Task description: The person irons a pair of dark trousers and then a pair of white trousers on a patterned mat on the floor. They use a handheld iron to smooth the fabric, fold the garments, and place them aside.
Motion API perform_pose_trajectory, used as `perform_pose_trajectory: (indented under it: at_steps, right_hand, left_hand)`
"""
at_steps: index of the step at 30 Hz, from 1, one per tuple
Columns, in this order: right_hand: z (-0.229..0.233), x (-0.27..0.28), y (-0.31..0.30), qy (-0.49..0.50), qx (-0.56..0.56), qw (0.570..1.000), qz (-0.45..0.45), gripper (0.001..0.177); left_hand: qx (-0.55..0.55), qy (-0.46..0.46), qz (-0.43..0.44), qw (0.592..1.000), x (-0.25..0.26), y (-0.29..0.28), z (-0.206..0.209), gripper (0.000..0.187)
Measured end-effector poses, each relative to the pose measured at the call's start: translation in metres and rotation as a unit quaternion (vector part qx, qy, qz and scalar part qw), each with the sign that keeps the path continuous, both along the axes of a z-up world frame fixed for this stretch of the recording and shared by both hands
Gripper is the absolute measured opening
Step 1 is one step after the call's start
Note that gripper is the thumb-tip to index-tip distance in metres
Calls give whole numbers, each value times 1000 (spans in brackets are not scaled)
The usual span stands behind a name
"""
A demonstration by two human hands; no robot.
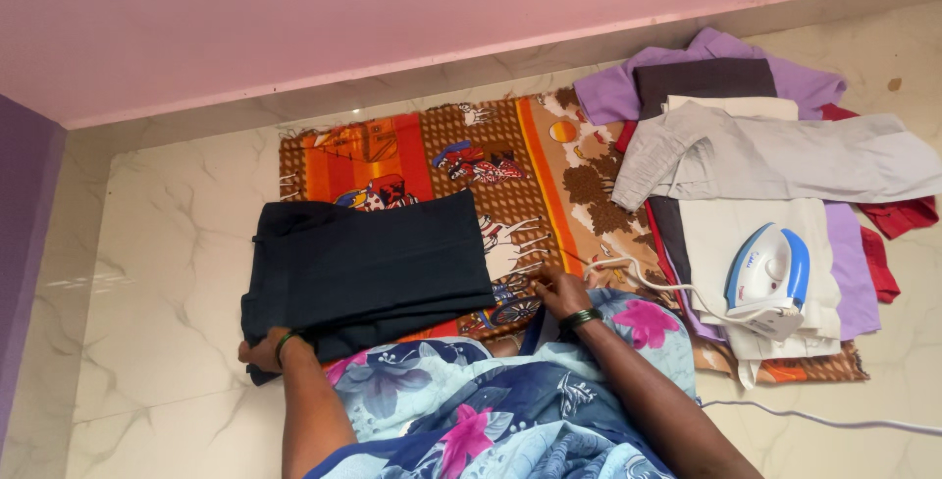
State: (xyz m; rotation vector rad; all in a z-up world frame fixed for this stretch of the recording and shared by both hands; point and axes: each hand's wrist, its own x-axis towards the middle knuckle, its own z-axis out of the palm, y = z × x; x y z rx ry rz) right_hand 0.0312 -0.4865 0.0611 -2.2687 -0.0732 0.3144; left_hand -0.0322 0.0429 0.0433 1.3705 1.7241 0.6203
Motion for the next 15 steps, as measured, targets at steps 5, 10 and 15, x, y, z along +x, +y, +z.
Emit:
perform_pose_trajectory:
  at_steps: [5, 10, 15]
  right_hand:
    - [-10, 2, 20, -22, -30, 999, 31, 24]
    - [-14, -1, 32, -5, -115, 991, 68, 22]
    - [-18, 6, 29, 12, -96, 994, 60, 21]
  left_hand:
    - [297, 160, -256, 906, 26, -53, 18, 92]
    - [271, 133, -539, 786, 66, -166, 14, 87]
    - [225, 176, -687, 668, 86, -297, -1, 62]
